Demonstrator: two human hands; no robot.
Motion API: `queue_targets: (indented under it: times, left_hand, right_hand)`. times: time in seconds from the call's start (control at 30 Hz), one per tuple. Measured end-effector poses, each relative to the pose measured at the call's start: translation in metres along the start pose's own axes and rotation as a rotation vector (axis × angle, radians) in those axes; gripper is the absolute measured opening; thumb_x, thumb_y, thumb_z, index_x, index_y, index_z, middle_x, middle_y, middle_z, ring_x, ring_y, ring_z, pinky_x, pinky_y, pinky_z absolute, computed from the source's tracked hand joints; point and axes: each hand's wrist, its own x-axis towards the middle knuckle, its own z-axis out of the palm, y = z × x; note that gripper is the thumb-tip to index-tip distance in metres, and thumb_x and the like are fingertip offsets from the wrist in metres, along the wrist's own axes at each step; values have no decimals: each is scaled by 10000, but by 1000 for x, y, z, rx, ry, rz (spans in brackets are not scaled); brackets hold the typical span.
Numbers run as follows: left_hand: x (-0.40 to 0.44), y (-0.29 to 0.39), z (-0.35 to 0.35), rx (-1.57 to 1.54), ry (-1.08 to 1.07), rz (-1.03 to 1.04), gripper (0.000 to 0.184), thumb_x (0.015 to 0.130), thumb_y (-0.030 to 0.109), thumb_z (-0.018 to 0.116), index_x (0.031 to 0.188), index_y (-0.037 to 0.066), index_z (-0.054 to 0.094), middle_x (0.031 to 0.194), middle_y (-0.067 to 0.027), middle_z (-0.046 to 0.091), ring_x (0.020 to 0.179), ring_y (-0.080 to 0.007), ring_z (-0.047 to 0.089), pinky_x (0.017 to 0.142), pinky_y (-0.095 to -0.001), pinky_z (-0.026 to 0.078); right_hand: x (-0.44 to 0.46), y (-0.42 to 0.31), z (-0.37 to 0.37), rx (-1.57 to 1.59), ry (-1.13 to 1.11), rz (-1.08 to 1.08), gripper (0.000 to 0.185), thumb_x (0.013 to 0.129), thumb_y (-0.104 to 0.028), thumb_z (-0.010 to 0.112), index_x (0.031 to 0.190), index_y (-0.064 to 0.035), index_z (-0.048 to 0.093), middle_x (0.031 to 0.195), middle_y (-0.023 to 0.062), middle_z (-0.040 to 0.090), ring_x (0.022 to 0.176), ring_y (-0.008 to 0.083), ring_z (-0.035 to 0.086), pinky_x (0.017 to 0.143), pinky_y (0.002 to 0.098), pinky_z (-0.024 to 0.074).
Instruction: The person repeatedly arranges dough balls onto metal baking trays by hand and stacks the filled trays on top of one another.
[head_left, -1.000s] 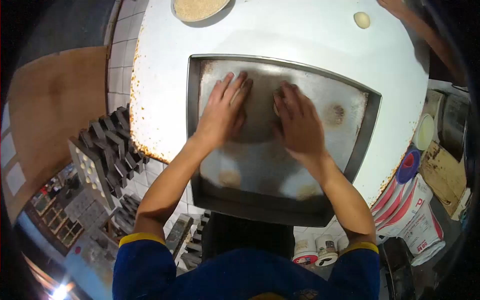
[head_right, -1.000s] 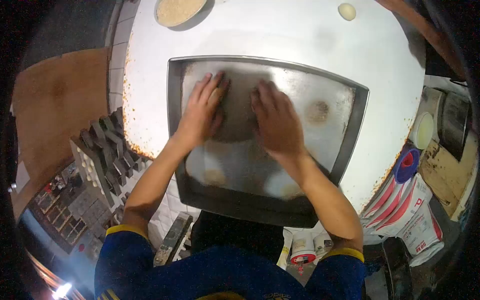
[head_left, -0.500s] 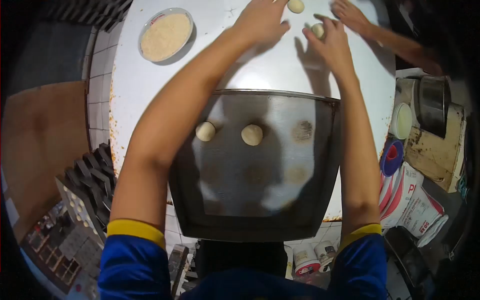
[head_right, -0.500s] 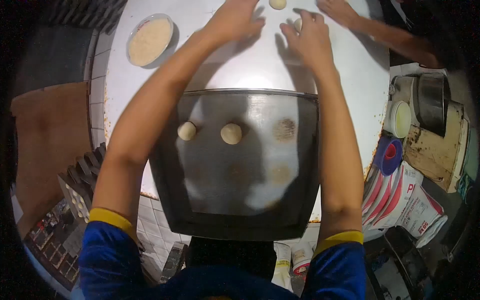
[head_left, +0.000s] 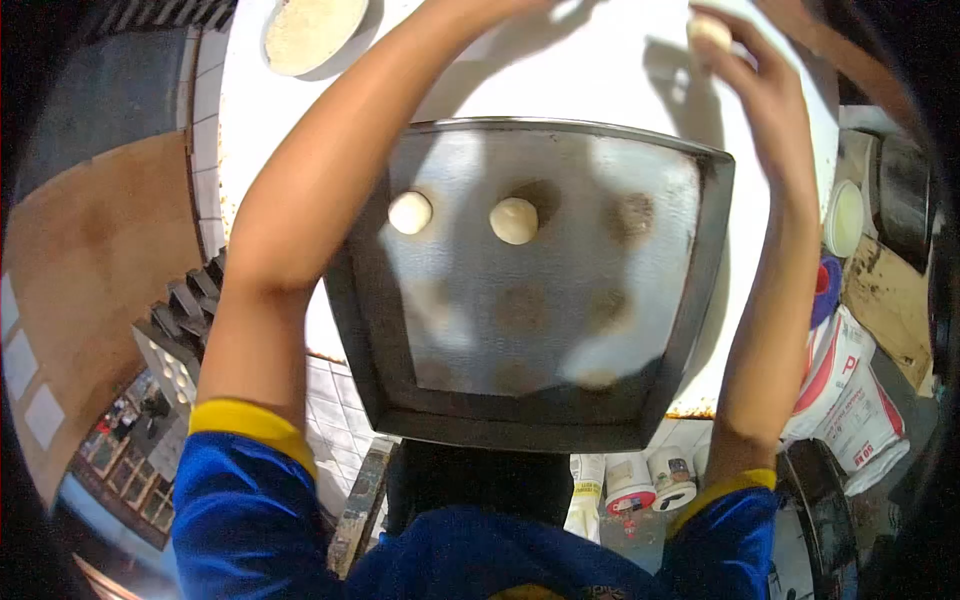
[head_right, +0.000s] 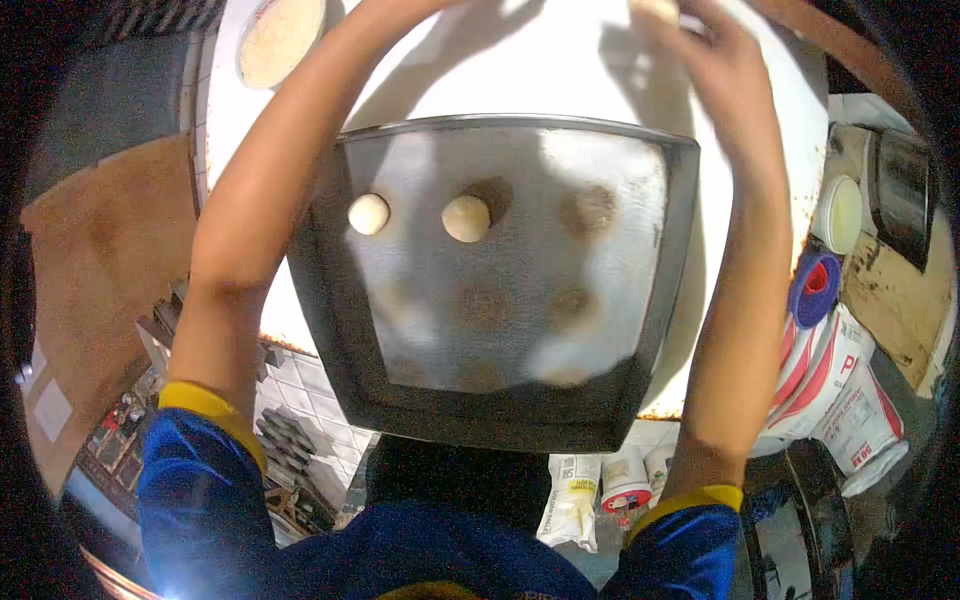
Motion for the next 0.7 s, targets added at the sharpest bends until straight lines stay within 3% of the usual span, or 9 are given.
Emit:
queue_targets:
  times: [0.03,0.07,0.1,0.2,0.3,0.4,0.47,0.57,0.7]
  left_hand:
    - [-35,42,-18,114,-88,-4,417,928,137,692,1323,16,631,1303,-274,635,1180,-438,650,1034,-484,537]
    - [-77,57,-28,204,-87,57,420,892,119,745,1302,54,681,1334,-203,644,1180,-409,667,984,-461,565]
    - [-126,66,-37,309,-87,106,430,857,100,798,1282,91,731,1365,-132,652,1179,-380,684,933,-438,592]
    - [-243,117,-62,261,-154,-258,476,818,-58,716,1281,49,702,1319,-171,666,1268,-348,643,1088,-436,512]
    - [-346,115,-64,234,-37,-553,447,812,-65,703,1246,40,709,1322,-168,658,1271,-361,644,1095,-454,508]
    - [-389,114,-55,234,-147,-604,428,824,-67,694,1233,57,714,1368,-188,602,1272,-421,606,1040,-431,529]
    - [-396,116,-47,315,-197,-595,453,820,-64,683,1255,63,704,1396,-189,579,1306,-425,574,1065,-457,514]
    - [-400,111,-32,461,-295,-544,559,824,-5,673,1376,70,626,1504,-202,494,1410,-443,471,1147,-526,439]
    - [-422,115,-15,601,-417,-524,828,869,189,676,1639,53,407,1726,-223,293,1593,-473,259,1281,-621,275]
  right_hand:
    - [-39,-34,11,6,53,20,421,957,-350,783,1236,-34,767,1075,114,791,985,149,718,893,309,549]
    - [-71,-30,14,-61,-9,48,379,948,-275,805,1238,-35,766,1023,91,779,918,138,707,843,289,551]
    - [-108,-54,26,-27,-61,219,364,925,-191,815,1261,-62,762,1064,76,770,951,139,690,852,300,542]
    - [-195,-78,70,112,-127,315,396,850,-57,859,1232,-87,759,1220,116,735,1085,267,706,918,364,551]
    - [-233,-75,117,106,-280,119,401,873,-45,829,1261,-85,738,1239,145,706,1094,340,713,936,417,580]
    - [-252,-69,163,17,-391,0,447,865,-69,824,1298,-103,718,1351,140,656,1141,347,691,931,434,596]
    - [-256,-66,182,-450,-576,-161,523,889,-161,812,1395,-119,686,1472,119,593,1311,324,602,1016,438,566]
    - [-257,-69,190,-684,-583,-347,662,924,-347,774,1503,-88,584,1600,130,495,1461,301,482,1172,465,457]
    - [-266,-60,195,-616,-621,-458,796,956,-482,700,1567,-18,489,1680,154,410,1544,304,393,1281,486,317]
